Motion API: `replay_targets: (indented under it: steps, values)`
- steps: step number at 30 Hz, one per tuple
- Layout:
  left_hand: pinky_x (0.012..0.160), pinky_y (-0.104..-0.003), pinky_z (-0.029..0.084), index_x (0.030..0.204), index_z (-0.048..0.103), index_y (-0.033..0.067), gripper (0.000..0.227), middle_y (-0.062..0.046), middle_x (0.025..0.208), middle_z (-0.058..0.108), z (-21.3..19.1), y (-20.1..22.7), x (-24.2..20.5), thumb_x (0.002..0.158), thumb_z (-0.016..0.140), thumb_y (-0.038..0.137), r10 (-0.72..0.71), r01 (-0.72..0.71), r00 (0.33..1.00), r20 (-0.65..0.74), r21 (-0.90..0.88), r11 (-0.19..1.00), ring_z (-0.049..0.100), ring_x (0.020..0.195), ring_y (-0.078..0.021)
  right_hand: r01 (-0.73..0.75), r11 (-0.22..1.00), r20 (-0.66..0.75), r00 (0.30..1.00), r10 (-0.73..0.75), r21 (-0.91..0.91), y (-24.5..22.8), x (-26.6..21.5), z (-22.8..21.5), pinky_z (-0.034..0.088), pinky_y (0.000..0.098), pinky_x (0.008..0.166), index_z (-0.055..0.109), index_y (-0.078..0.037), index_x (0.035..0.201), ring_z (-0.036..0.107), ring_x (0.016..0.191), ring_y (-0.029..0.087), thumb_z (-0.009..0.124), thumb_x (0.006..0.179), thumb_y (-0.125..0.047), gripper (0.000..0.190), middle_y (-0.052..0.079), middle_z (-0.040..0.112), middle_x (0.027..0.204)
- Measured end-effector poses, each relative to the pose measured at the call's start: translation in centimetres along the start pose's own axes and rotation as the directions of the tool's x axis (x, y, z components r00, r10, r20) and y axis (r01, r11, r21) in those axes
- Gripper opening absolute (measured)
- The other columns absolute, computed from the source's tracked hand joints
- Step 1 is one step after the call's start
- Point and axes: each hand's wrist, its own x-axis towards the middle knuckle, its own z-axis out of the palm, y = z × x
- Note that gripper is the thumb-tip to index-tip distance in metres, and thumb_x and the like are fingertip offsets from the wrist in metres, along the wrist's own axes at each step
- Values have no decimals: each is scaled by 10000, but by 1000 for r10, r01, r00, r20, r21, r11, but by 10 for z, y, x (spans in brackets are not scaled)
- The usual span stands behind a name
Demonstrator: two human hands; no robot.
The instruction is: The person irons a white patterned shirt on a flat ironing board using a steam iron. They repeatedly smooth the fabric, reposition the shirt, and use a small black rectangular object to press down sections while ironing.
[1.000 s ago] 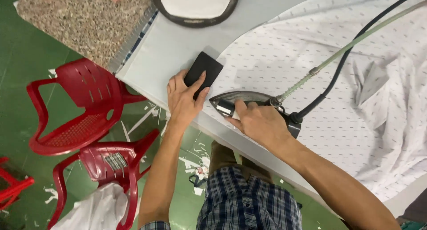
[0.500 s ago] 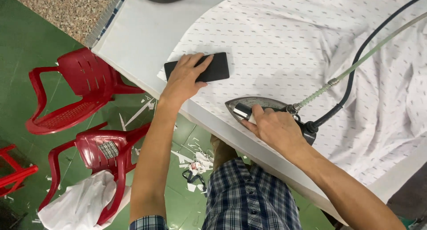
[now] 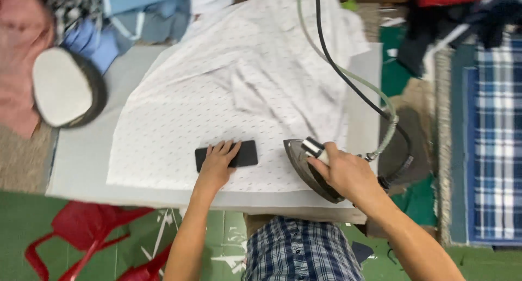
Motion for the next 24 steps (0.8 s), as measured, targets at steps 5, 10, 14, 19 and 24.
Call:
replay_targets:
  steps: [5, 10, 14, 19, 24]
  values:
    - [1224, -602, 141, 1654, 196, 198, 833, -172, 1634, 276, 26, 40, 12, 973, 671, 268, 79, -76, 997, -4, 243, 967, 254, 1491, -356, -304, 873, -195, 897, 397, 381, 130, -28, 11, 566, 583, 866, 507, -14, 1349, 710, 1032, 507, 501, 984, -614, 703, 359, 713, 1061]
    - [1108, -576, 342, 1587, 325, 93, 743, -256, 1519, 353, 36, 44, 35, 931, 637, 254, 346, -286, 894, -283, 234, 929, 384, 1275, -464, -324, 688, -194, 804, 562, 650, 231, 6, 39, 477, 592, 751, 460, 10, 1236, 617, 1003, 536, 507, 1005, -553, 611, 310, 660, 1093]
    - [1046, -525, 444, 1557, 368, 51, 720, -285, 1436, 456, 3, 145, 25, 957, 627, 352, 420, -369, 870, -257, 222, 902, 490, 1214, -391, -308, 676, -249, 765, 594, 669, 256, 42, 64, 494, 582, 733, 483, 9, 1297, 653, 916, 492, 517, 1034, -496, 570, 273, 678, 1058]
    - [971, -462, 450, 1531, 464, 115, 694, -236, 1384, 507, 13, 230, 27, 937, 685, 398, 458, -443, 870, -180, 119, 889, 495, 1241, -367, -310, 847, -402, 774, 489, 433, 217, -4, 83, 517, 581, 972, 374, 99, 1532, 522, 1303, 514, 568, 1006, -420, 764, 368, 471, 1438]
    - [939, -463, 455, 1520, 488, 110, 647, -241, 1352, 507, 29, 246, 22, 962, 654, 393, 534, -525, 830, -162, 97, 846, 504, 1193, -354, -482, 868, -854, 497, 155, -123, 214, -3, 145, 431, 427, 1008, 524, 46, 1464, 544, 1272, 353, 636, 996, -165, 525, 253, 573, 1383]
